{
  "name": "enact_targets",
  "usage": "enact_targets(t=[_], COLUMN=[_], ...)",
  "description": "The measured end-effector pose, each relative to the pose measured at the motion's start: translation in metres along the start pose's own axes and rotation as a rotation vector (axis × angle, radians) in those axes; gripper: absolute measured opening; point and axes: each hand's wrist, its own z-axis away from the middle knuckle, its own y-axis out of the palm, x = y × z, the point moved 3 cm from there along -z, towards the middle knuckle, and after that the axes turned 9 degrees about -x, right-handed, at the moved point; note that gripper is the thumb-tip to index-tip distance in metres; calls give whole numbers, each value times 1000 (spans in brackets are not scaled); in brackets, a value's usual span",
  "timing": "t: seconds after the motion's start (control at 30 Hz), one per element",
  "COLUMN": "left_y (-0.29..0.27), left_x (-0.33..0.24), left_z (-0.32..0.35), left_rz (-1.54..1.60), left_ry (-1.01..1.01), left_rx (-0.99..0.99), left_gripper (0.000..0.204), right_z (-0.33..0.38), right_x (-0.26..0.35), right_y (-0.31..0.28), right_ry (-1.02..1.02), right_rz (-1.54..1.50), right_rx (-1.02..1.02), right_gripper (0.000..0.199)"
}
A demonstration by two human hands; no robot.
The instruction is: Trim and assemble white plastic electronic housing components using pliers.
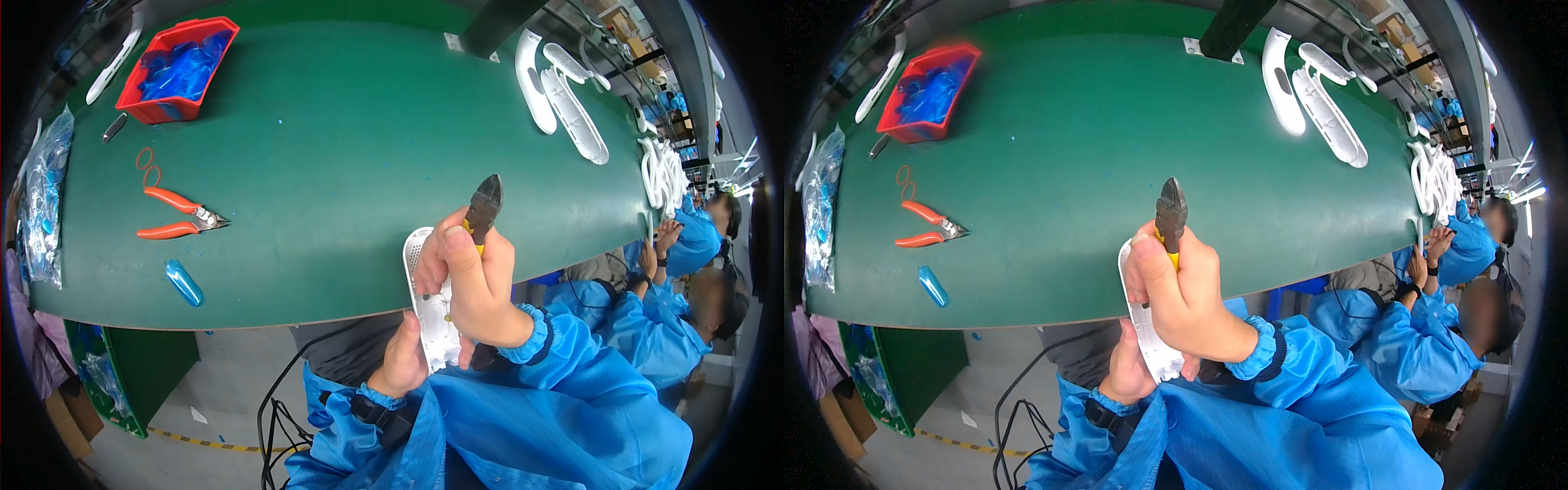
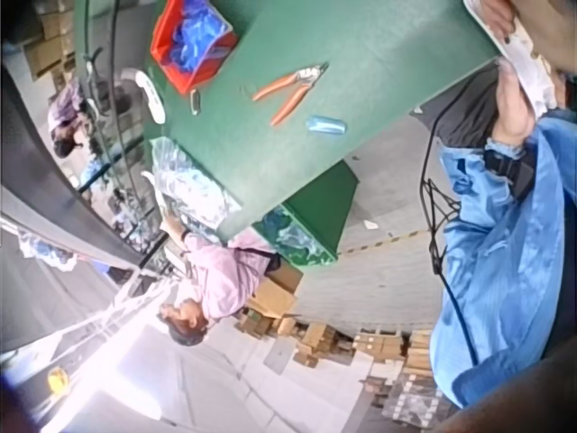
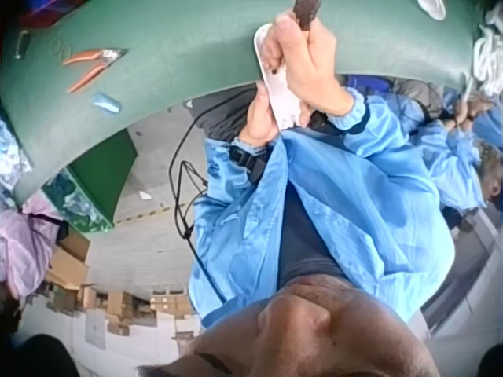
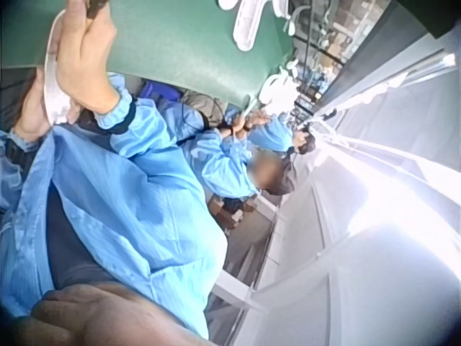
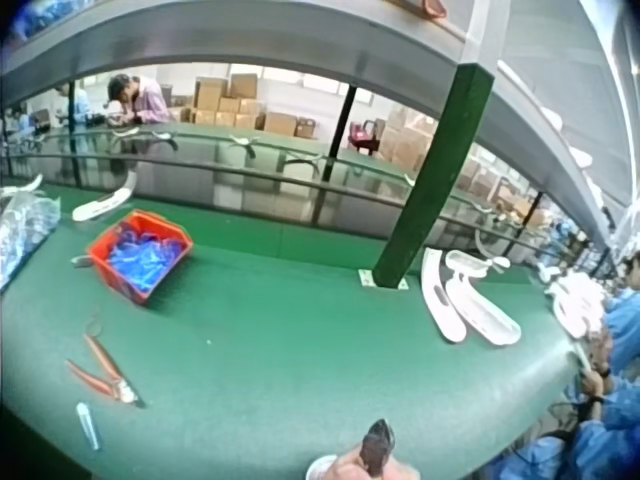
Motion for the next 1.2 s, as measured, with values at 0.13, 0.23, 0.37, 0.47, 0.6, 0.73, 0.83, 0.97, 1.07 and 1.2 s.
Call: enact_targets(t=[0.13,0.23,0.37,0.47,0.6,0.73,0.83,0.97,1.07,1.2], left_y=[-5,-4,-1,2,8,7,6,4,5,2], left_x=[9,7,3,3,-4,-5,-3,-3,-5,-2], left_z=[5,4,2,1,-1,0,-1,-1,-1,1], left_rz=[-16,-34,-34,-27,-59,-54,-60,-41,-36,-77], left_ry=[-22,0,-20,7,21,10,18,15,9,-3], left_rx=[-176,-167,-161,-149,-69,-44,-35,-16,0,-32], left_gripper=[83,83,83,82,81,80,80,78,77,81], right_z=[3,2,2,4,-13,-12,-11,-9,-8,-9], right_x=[2,4,0,3,4,4,3,3,2,1], right_y=[3,6,6,3,0,-2,-1,0,-2,-1], right_ry=[-33,-27,-118,-147,14,94,72,61,102,48], right_rz=[70,109,255,124,-27,-92,-58,-59,-102,-51], right_rx=[-34,-38,-65,-35,-41,-16,-9,-14,-20,12], right_gripper=[29,28,22,27,35,39,39,39,39,39])
